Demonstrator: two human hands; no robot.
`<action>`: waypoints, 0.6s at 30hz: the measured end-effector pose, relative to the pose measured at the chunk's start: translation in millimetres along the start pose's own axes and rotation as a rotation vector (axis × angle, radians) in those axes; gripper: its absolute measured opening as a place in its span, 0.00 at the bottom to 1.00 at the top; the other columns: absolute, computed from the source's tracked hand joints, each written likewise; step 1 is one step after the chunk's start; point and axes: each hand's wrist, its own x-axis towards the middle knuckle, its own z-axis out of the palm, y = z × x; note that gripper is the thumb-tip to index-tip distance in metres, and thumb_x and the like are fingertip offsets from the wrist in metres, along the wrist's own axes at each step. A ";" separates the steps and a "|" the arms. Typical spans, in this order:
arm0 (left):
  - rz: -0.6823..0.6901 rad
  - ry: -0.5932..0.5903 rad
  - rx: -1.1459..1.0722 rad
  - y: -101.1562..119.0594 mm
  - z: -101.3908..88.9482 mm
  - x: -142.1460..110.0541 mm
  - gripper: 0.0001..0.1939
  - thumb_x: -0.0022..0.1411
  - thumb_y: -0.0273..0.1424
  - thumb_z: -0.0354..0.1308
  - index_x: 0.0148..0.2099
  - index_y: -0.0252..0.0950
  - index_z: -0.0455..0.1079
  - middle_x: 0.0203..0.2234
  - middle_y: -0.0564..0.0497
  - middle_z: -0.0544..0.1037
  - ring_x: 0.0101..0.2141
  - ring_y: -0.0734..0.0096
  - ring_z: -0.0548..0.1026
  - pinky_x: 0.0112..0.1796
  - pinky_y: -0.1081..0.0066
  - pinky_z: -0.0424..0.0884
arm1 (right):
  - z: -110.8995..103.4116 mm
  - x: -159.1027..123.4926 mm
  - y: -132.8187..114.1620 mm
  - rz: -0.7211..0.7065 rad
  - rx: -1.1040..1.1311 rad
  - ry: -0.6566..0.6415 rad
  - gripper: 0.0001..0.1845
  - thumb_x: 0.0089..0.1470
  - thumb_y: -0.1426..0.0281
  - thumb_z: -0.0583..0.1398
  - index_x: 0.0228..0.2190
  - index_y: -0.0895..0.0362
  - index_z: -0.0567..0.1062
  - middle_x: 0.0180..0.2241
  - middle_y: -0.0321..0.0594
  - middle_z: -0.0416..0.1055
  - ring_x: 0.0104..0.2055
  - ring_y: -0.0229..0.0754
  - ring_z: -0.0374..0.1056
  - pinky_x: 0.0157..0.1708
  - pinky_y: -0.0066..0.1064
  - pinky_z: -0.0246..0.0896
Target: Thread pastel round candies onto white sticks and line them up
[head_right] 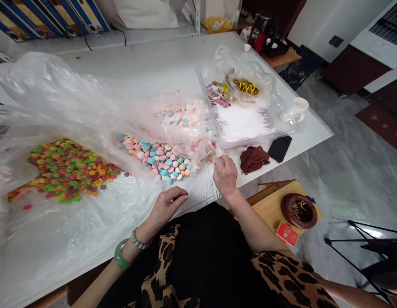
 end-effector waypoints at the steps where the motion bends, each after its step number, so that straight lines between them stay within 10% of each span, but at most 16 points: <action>1: 0.029 -0.009 0.015 4.5 0.8 6.8 0.10 0.63 0.36 0.53 0.34 0.38 0.73 0.28 0.50 0.75 0.30 0.71 0.71 0.34 0.71 0.65 | -0.1 0.1 2.1 0.048 0.032 0.033 0.16 0.62 0.70 0.49 0.46 0.58 0.73 0.47 0.50 0.68 0.49 0.50 0.63 0.46 0.38 0.57; 6: 0.130 -0.084 0.069 12.3 13.8 46.3 0.07 0.62 0.32 0.54 0.36 0.38 0.73 0.30 0.50 0.75 0.32 0.70 0.72 0.35 0.70 0.66 | 2.2 20.0 1.8 0.154 0.052 -0.094 0.19 0.59 0.65 0.53 0.49 0.60 0.71 0.43 0.49 0.73 0.45 0.49 0.66 0.42 0.35 0.57; 13: -0.133 0.287 0.205 -0.8 3.6 96.9 0.08 0.57 0.33 0.59 0.39 0.36 0.71 0.34 0.48 0.75 0.34 0.65 0.72 0.36 0.68 0.65 | -3.4 58.8 -17.8 0.236 0.371 -0.133 0.12 0.58 0.67 0.53 0.31 0.52 0.77 0.29 0.35 0.75 0.34 0.42 0.69 0.34 0.29 0.55; 18: -0.092 0.273 0.072 14.6 -1.5 134.1 0.16 0.45 0.39 0.68 0.26 0.36 0.65 0.25 0.50 0.70 0.34 0.64 0.70 0.33 0.70 0.63 | 3.6 49.5 -18.3 0.263 0.635 -0.047 0.11 0.56 0.67 0.54 0.29 0.53 0.75 0.27 0.35 0.73 0.32 0.40 0.68 0.34 0.29 0.58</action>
